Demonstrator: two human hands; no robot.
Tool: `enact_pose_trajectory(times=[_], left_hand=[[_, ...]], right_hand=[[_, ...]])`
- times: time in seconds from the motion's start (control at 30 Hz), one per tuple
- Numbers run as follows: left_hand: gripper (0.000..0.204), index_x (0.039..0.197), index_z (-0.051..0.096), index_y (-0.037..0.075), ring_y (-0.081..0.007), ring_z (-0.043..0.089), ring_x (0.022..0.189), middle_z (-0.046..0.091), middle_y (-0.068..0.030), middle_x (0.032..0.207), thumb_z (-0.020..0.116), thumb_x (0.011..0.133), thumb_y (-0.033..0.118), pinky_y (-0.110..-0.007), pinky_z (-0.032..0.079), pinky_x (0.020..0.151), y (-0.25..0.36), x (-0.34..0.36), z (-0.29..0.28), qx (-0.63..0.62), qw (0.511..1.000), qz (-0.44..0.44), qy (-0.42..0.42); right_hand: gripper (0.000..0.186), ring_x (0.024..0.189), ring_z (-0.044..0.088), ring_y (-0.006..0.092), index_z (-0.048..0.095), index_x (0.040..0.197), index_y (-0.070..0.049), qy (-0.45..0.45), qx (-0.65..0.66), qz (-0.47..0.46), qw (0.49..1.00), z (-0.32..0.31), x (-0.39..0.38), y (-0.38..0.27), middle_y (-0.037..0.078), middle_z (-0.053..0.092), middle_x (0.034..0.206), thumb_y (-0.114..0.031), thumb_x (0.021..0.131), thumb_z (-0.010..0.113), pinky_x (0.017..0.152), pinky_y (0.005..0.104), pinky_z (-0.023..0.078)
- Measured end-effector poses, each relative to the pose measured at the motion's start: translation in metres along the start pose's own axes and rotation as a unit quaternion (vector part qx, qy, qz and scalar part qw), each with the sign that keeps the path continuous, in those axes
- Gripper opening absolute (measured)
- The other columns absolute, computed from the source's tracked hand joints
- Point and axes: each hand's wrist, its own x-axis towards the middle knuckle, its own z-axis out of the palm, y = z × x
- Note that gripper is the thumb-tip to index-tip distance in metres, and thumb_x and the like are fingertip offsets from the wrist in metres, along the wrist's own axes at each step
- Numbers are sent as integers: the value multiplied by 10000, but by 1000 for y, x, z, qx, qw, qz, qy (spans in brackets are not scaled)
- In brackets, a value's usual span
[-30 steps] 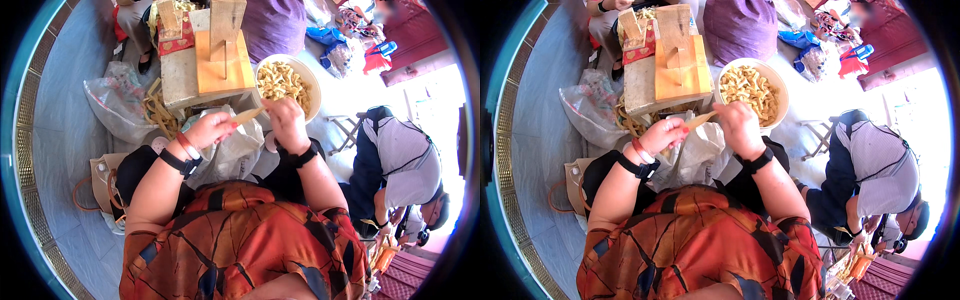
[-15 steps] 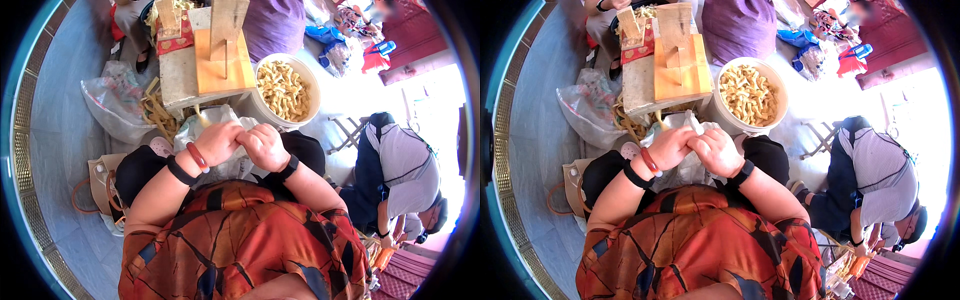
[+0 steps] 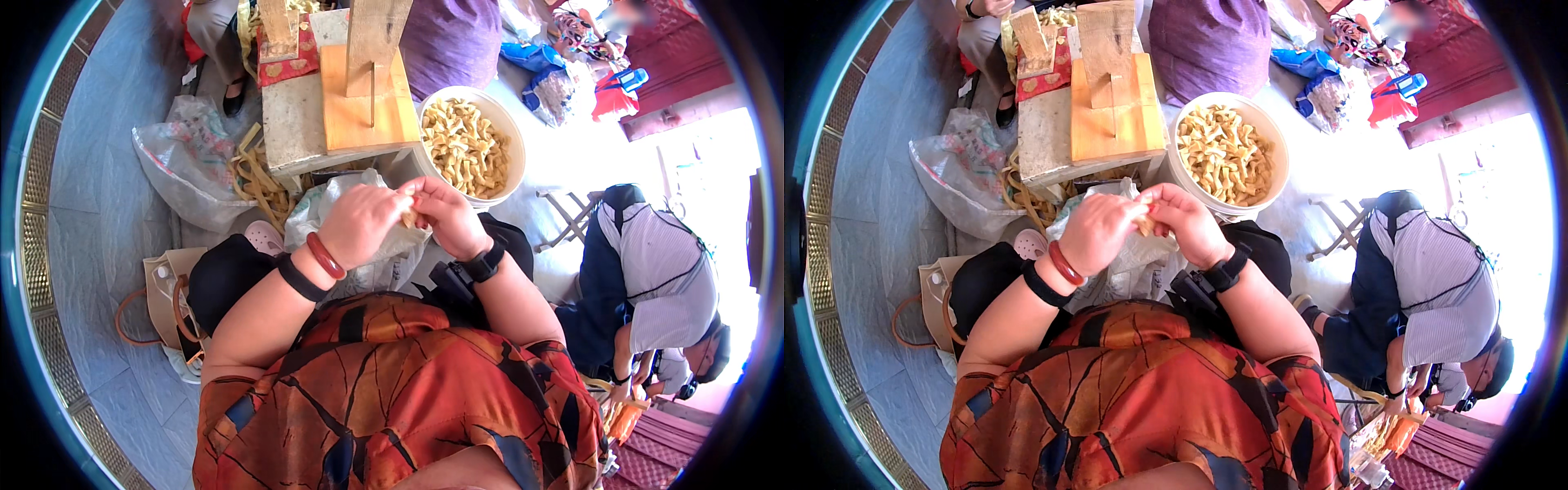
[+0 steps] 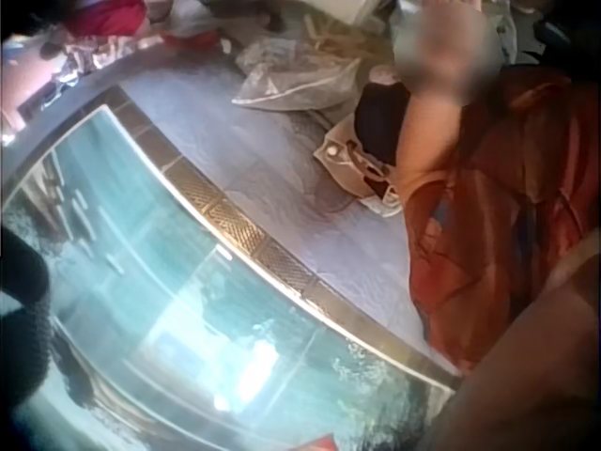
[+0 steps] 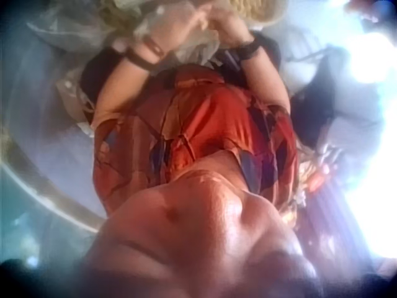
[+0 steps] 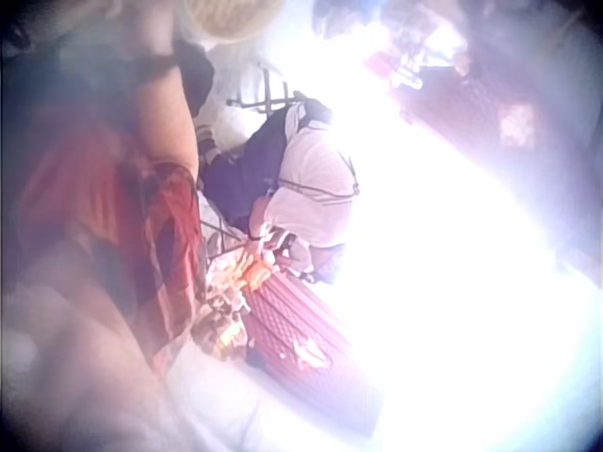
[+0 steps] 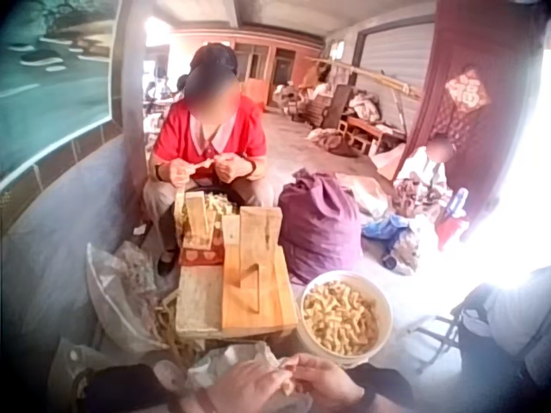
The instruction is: The person shapes strips of dough by hand, folding and pressing them into specific shapes and placing them into a large white bucket.
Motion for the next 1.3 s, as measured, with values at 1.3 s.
enact_pose_trajectory(times=[1.3], left_hand=[[103, 1020, 590, 35, -236, 672, 805, 665, -123, 861, 547, 942, 86, -296, 509, 698, 11, 12, -25, -226, 945, -189, 145]], right_hand=[[256, 671, 605, 320, 521, 898, -34, -61, -516, -371, 769, 41, -9, -35, 120, 598, 769, -29, 733, 716, 596, 377, 483]])
